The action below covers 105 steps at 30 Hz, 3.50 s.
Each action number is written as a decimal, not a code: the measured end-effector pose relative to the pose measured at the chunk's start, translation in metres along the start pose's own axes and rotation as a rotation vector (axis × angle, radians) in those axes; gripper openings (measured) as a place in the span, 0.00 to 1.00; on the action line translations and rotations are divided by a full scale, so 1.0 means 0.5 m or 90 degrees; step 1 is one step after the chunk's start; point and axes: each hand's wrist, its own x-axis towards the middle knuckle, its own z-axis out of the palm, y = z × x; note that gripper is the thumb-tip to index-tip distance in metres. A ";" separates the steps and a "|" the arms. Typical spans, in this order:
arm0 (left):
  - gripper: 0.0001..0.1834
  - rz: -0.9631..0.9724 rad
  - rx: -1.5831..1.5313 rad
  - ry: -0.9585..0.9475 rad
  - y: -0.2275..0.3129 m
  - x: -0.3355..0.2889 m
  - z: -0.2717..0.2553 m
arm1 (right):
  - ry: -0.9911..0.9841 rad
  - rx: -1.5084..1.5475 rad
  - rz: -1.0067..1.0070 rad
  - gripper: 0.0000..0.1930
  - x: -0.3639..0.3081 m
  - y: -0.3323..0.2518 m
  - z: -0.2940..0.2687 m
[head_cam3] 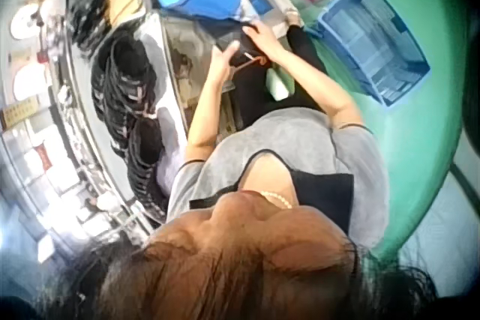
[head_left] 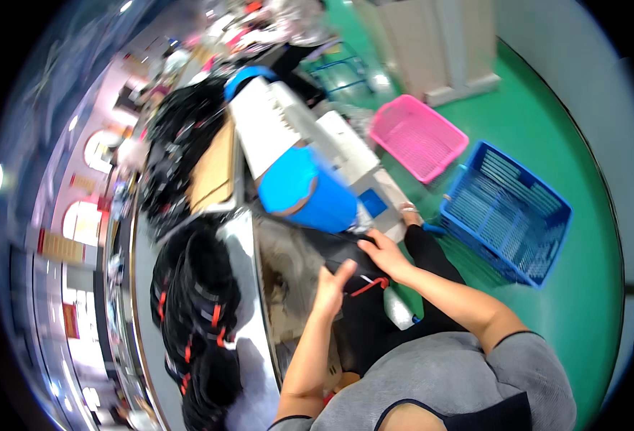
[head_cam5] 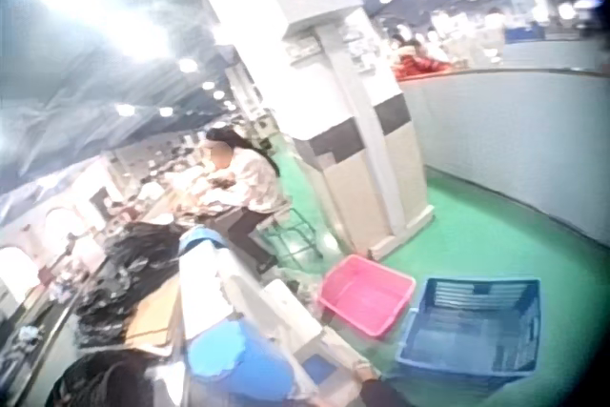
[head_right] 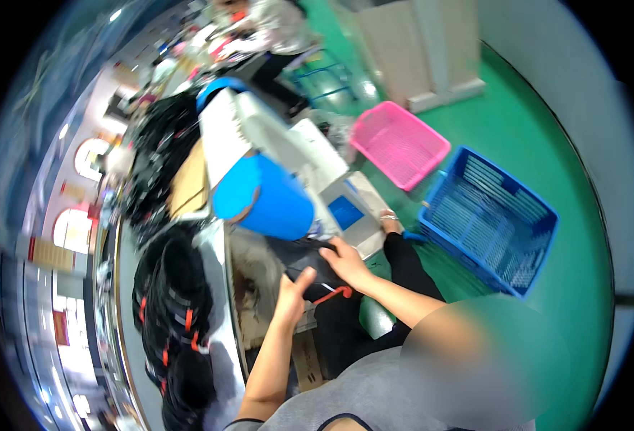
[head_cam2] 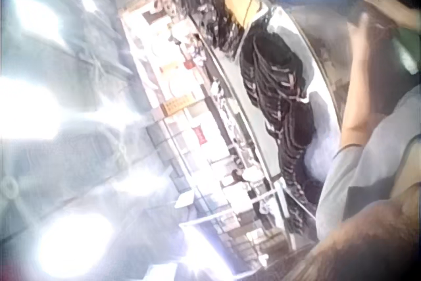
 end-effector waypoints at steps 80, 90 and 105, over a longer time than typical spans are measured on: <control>0.25 -0.059 -0.228 -0.062 -0.120 0.037 -0.027 | -0.254 -0.034 0.070 0.16 0.040 -0.078 -0.093; 0.13 0.038 -0.216 0.060 -0.121 0.138 -0.002 | -0.186 0.135 0.105 0.10 0.122 -0.015 -0.110; 0.21 0.068 -0.266 -0.029 -0.140 0.137 0.009 | -0.104 -0.001 0.123 0.13 0.146 0.017 -0.123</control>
